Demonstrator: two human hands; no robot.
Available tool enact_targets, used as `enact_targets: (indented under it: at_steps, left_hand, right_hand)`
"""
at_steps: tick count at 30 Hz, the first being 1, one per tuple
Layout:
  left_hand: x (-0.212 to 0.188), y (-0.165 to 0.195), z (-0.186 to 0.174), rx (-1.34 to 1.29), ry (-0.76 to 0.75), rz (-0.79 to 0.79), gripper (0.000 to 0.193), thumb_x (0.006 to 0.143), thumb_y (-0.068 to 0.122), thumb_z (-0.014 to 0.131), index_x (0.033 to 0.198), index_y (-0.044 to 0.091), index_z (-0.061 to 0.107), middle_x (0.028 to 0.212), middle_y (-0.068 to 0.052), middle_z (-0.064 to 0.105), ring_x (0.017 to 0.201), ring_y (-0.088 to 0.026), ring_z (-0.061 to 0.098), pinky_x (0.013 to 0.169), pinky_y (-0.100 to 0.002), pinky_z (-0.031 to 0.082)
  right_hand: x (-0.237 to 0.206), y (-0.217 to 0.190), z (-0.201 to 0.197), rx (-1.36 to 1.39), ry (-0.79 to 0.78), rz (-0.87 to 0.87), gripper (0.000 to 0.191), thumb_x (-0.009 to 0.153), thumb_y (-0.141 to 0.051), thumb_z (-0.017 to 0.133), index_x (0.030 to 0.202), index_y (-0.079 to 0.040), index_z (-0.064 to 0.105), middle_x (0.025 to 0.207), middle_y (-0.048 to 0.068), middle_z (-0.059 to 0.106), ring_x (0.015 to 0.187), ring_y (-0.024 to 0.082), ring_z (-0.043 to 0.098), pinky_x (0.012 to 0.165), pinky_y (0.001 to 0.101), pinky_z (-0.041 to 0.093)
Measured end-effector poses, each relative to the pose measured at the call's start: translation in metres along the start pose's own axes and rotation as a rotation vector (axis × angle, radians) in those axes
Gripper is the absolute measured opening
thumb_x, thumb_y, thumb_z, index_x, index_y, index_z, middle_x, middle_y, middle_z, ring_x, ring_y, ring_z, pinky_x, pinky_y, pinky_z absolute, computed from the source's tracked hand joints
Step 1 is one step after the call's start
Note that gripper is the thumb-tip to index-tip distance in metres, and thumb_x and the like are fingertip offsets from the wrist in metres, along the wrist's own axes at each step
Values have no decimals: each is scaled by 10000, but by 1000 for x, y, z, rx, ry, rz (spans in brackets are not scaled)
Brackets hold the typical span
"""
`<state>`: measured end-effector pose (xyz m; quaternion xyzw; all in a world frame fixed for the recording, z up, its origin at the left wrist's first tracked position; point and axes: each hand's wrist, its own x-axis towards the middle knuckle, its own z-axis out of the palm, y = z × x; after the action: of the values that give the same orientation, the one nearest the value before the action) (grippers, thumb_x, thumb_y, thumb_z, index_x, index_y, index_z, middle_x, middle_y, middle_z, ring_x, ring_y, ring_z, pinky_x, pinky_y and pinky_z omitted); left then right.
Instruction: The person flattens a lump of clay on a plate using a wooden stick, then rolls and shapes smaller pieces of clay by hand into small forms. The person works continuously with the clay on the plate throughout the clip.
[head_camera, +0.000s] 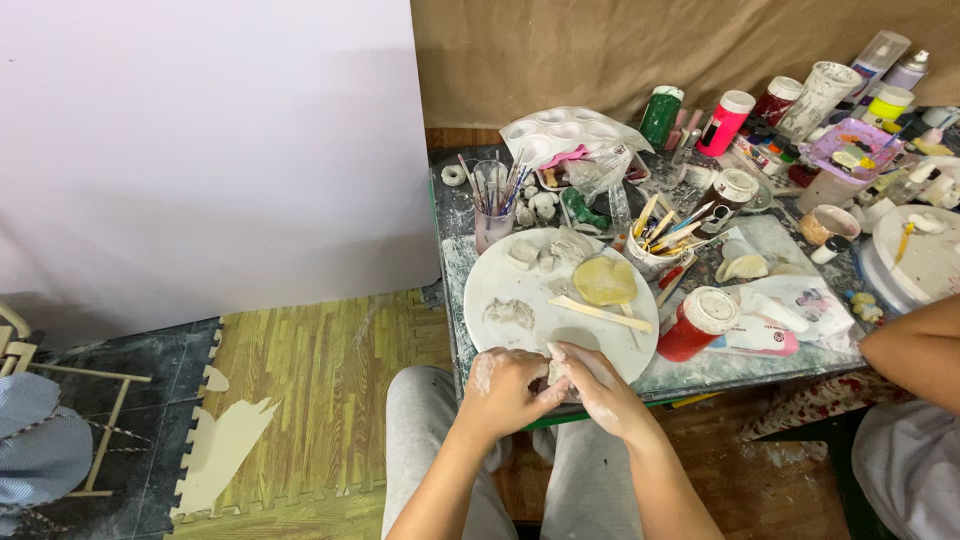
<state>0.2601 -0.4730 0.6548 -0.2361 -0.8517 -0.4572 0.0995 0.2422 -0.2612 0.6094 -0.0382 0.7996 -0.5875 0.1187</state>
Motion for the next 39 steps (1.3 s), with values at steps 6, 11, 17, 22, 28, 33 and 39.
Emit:
enact_targets:
  at_steps: [6,11,17,22,28,33,39]
  left_hand:
    - [0,3,-2,2,31,69,445,897,427,713,702,32,646,668,-174,634,627,-382,625,590,-457,496]
    - [-2,-13,-3,-80,-29,130,434,925,395,694,691,35,632,670,-174,624,647,-384,610,601,-457,473]
    - [-1,-33,-3,-103,-63,124,484,938,406,699,670,13,605,640,-178,594,615,-371,584,584,-436,459]
    - [15,-48,-1,2,-71,-110,467,985,440,640,768,26,646,760,-152,648,664,-309,636,628,-408,509]
    - [34,-66,-6,232,291,-117,343,952,361,675,924,20,704,1048,-134,692,981,-328,642,808,-444,506]
    - [46,-82,8,326,329,-117,327,909,353,699,985,36,731,1096,-96,694,1060,-316,619,977,-494,405]
    - [36,-85,16,259,436,-68,329,935,353,703,1023,37,713,1096,-92,695,1072,-288,618,1078,-522,342]
  right_hand:
    - [11,27,-5,335,-186,99,431,989,-313,564,1246,25,640,885,9,630,808,73,576,733,239,491]
    - [7,18,3,282,-163,80,466,1045,-405,520,1134,30,663,790,3,576,692,64,499,592,235,402]
    - [12,1,11,242,-128,180,409,999,-375,492,1218,-62,639,902,-12,672,719,30,565,613,229,451]
    - [54,-35,-10,-284,-204,-48,470,1098,-361,391,1202,-20,696,946,77,686,708,125,592,633,288,543]
    - [83,-87,-8,-900,184,-35,397,873,-365,700,1215,-162,693,930,96,762,766,248,720,669,388,564]
    - [89,-105,18,-1221,258,-49,539,900,-582,703,1040,-62,680,845,141,736,762,284,737,639,413,582]
    - [94,-98,22,-1194,302,-166,411,900,-435,697,1064,-60,665,813,167,729,728,316,731,618,422,574]
